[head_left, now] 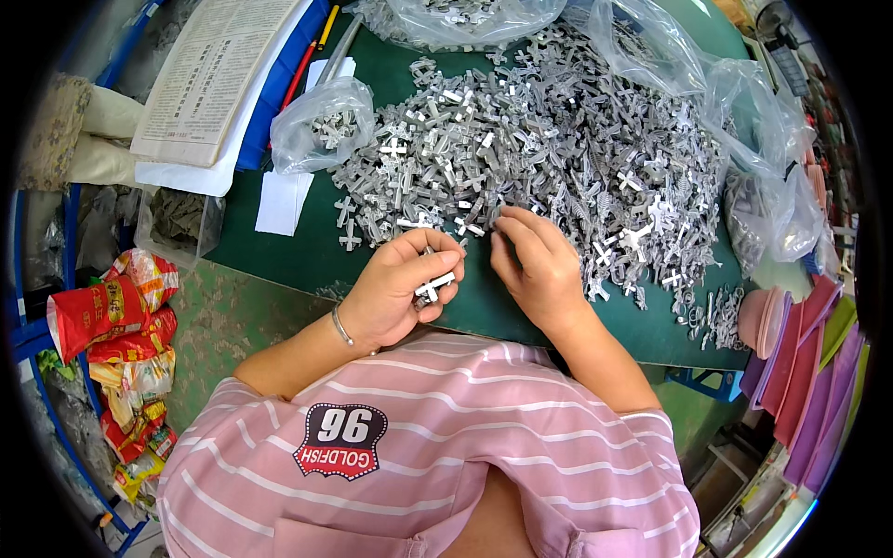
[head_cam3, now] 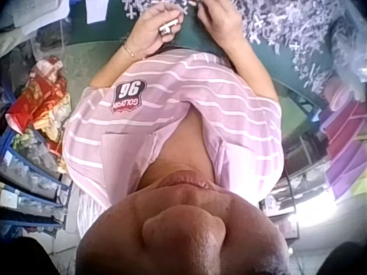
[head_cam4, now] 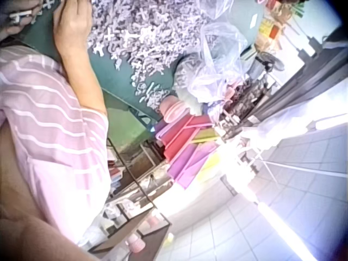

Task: The person sits on the floor and repeatedly picks up small, silver, cross-shaped metal pieces from a large pile. They manipulate the pieces with their hands, seemingly inspecting or assembling them, and place them back onto the pile. The task involves continuous handling of the metal components without the use of external tools.

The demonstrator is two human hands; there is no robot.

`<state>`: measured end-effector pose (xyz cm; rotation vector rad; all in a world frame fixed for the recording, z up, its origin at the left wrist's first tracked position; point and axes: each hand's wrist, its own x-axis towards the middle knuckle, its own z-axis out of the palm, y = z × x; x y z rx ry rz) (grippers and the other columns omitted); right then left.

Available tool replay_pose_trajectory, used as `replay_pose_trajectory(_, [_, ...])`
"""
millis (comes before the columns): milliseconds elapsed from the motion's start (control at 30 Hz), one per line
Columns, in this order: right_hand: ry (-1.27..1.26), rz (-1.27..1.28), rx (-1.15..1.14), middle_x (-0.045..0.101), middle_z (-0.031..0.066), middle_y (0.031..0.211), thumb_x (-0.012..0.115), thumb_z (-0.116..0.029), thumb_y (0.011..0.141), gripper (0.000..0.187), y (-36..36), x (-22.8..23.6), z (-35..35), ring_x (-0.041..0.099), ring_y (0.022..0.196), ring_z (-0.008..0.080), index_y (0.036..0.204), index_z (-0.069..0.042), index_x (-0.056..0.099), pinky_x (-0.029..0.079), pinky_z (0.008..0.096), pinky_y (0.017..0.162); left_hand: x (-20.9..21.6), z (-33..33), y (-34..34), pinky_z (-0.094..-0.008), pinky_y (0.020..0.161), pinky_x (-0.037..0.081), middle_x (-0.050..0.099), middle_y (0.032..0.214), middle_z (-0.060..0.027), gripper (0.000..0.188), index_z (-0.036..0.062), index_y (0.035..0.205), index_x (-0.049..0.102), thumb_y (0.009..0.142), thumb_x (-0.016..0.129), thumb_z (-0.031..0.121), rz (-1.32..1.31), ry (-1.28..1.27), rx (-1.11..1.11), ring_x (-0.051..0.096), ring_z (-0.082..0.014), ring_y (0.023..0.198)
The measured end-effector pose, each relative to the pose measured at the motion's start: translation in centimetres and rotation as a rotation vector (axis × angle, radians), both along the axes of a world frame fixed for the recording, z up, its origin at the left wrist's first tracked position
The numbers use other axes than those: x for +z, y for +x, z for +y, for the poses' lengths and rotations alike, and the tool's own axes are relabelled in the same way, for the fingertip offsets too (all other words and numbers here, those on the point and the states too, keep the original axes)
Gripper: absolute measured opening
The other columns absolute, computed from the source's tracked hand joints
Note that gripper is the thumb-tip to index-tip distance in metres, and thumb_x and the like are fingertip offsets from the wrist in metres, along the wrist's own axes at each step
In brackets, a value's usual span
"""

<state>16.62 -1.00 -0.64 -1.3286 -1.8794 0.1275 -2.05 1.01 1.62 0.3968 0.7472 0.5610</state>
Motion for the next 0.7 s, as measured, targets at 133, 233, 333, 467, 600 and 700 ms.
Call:
replay_pose_trajectory(133, [-0.133, 0.040, -0.054, 0.061, 0.0147, 0.087, 0.064, 0.002, 0.069, 0.020, 0.6, -0.5, 0.0, 0.061, 0.076, 0.0289, 0.088, 0.000, 0.058, 0.051, 0.0343, 0.065, 0.0, -0.1, 0.0, -0.0181, 0.039, 0.035, 0.054, 0.078, -0.0044, 0.007, 0.0048, 0.092, 0.051, 0.087, 0.051, 0.010, -0.005, 0.008, -0.011, 0.050, -0.0086, 0.060])
replay_pose_trajectory(233, [-0.379, 0.381, -0.177, 0.063, 0.0104, 0.079, 0.062, 0.003, 0.073, 0.011, 0.9, 0.0, 0.0, 0.062, 0.067, 0.0179, 0.084, 0.001, 0.062, 0.051, 0.0261, 0.060, -0.1, -0.1, 0.0, -0.0179, 0.040, 0.035, 0.054, 0.078, -0.0040, 0.008, 0.0048, 0.093, 0.051, 0.087, 0.052, 0.010, 0.000, 0.021, -0.024, 0.050, -0.0084, 0.060])
replay_pose_trajectory(333, [-0.661, 0.870, -0.158, 0.064, 0.0067, 0.083, 0.060, 0.002, 0.079, 0.010, 1.3, 0.5, -0.3, 0.060, 0.069, 0.0083, 0.088, 0.003, 0.062, 0.049, 0.0202, 0.061, 0.1, -0.2, 0.2, -0.0176, 0.041, 0.035, 0.054, 0.079, -0.0037, 0.010, 0.0042, 0.094, 0.051, 0.087, 0.053, 0.010, 0.036, 0.035, -0.032, 0.050, -0.0081, 0.061])
replay_pose_trajectory(467, [-0.673, 1.079, -0.040, 0.064, 0.0103, 0.085, 0.057, 0.005, 0.080, 0.010, 0.7, 1.6, -1.0, 0.060, 0.070, 0.0114, 0.089, 0.006, 0.059, 0.051, 0.0221, 0.063, 0.0, -0.3, 0.9, -0.0173, 0.041, 0.035, 0.054, 0.080, -0.0040, 0.012, 0.0035, 0.094, 0.051, 0.087, 0.055, 0.011, 0.090, 0.078, -0.070, 0.050, -0.0078, 0.062])
replay_pose_trajectory(600, [-0.652, 1.126, 0.029, 0.063, 0.0113, 0.088, 0.056, 0.004, 0.082, 0.011, 0.4, 2.0, -1.6, 0.061, 0.073, 0.0127, 0.092, 0.005, 0.058, 0.052, 0.0236, 0.065, -0.5, -0.6, 1.0, -0.0172, 0.041, 0.036, 0.054, 0.079, -0.0042, 0.012, 0.0033, 0.094, 0.051, 0.088, 0.055, 0.013, 0.067, 0.083, -0.042, 0.051, -0.0076, 0.061])
replay_pose_trajectory(700, [-0.677, 1.218, 0.036, 0.063, 0.0100, 0.089, 0.055, 0.002, 0.084, 0.012, 0.5, 1.8, -1.9, 0.061, 0.074, 0.0123, 0.094, 0.005, 0.058, 0.052, 0.0234, 0.067, -0.4, -0.6, 1.0, -0.0172, 0.040, 0.036, 0.054, 0.077, -0.0040, 0.011, 0.0030, 0.092, 0.051, 0.088, 0.054, 0.012, 0.088, 0.095, -0.024, 0.051, -0.0075, 0.060])
